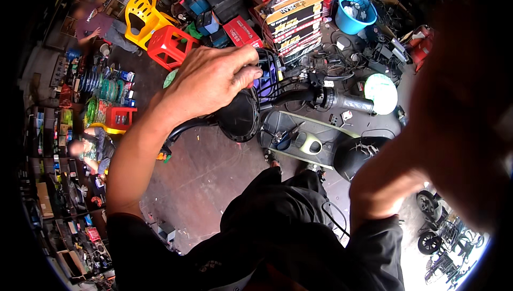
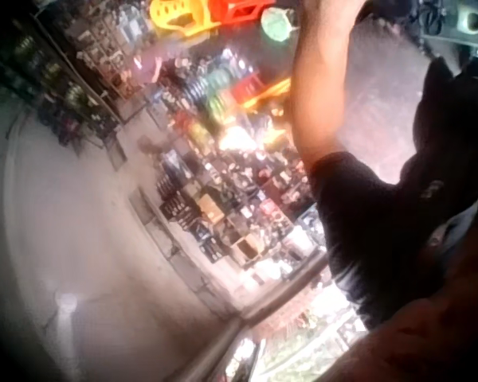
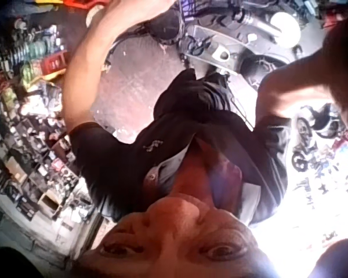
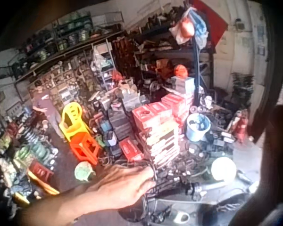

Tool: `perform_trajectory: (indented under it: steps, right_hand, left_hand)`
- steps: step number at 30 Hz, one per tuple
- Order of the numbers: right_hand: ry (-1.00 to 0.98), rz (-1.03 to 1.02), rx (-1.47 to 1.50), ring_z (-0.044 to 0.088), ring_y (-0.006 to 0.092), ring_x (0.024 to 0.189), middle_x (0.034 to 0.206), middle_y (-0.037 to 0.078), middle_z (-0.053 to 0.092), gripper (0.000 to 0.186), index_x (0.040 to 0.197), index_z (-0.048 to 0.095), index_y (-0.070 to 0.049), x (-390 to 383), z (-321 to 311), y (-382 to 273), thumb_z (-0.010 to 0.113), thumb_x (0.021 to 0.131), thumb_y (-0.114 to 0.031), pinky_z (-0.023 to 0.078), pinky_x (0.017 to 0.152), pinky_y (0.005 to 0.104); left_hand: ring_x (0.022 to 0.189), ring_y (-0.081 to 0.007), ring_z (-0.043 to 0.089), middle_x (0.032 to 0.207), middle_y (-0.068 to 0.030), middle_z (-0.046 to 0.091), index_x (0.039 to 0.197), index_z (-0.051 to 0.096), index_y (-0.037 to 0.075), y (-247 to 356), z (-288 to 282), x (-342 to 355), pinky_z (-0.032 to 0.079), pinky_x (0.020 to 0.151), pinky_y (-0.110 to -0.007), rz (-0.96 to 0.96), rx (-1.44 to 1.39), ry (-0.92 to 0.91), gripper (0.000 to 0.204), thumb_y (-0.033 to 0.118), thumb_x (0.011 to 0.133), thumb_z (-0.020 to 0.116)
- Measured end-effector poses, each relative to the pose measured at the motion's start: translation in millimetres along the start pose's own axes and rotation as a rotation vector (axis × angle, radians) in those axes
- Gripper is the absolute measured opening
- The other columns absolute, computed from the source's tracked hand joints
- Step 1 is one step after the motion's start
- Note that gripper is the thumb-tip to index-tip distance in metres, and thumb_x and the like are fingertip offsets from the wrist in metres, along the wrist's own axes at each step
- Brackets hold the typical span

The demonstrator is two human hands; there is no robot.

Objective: The person removes a floor mat from a motorcycle and then uses scissors and a screwdriver to remove the screws and the plastic housing from around the instrument cluster.

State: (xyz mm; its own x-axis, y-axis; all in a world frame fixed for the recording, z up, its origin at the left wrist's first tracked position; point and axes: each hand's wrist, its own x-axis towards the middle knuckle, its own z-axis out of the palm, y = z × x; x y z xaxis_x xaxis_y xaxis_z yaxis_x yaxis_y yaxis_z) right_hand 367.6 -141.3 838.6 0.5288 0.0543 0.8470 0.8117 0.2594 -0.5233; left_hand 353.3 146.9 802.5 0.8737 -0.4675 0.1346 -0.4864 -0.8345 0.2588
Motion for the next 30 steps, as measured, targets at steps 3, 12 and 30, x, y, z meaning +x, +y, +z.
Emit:
perform_trajectory:
  steps: [3, 12, 30]
  right_hand:
    - [0.004, -0.094, 0.064, 0.044, 0.0078, 0.062, 0.072, -0.003, 0.048, 0.018, 0.095, 0.058, -0.007, 4.6, -22.3, -27.7, 0.063, 0.084, -0.02, 0.038, 0.057, 0.0244]
    - [0.034, -0.185, 0.054, 0.045, 0.0067, 0.063, 0.072, -0.003, 0.05, 0.017, 0.095, 0.06, -0.006, -10.7, -21.7, -65.4, 0.066, 0.084, -0.017, 0.039, 0.056, 0.0233]
    - [0.176, 0.208, -0.141, 0.048, 0.0046, 0.063, 0.073, -0.004, 0.054, 0.016, 0.095, 0.062, -0.004, -56.1, 33.3, -47.8, 0.071, 0.083, -0.01, 0.039, 0.055, 0.0212]
  left_hand:
    - [0.07, -0.035, 0.063, 0.077, -0.0128, 0.065, 0.094, 0.056, 0.006, -2.0, 2.0, -3.6, 0.046, 0.059, -0.045, 0.002, -0.006, 0.012, 0.017, 0.021, 0.089, 0.061]
    - [0.069, -0.0358, 0.062, 0.073, -0.0133, 0.062, 0.091, 0.053, 0.007, -0.8, 2.2, -5.2, 0.045, 0.058, -0.045, 0.045, -0.043, 0.086, 0.018, 0.022, 0.088, 0.063]
    - [0.072, -0.0345, 0.063, 0.083, -0.011, 0.063, 0.103, 0.06, 0.005, 0.0, 2.3, -7.1, 0.048, 0.062, -0.042, 0.066, -0.075, -0.003, 0.021, 0.017, 0.087, 0.065]
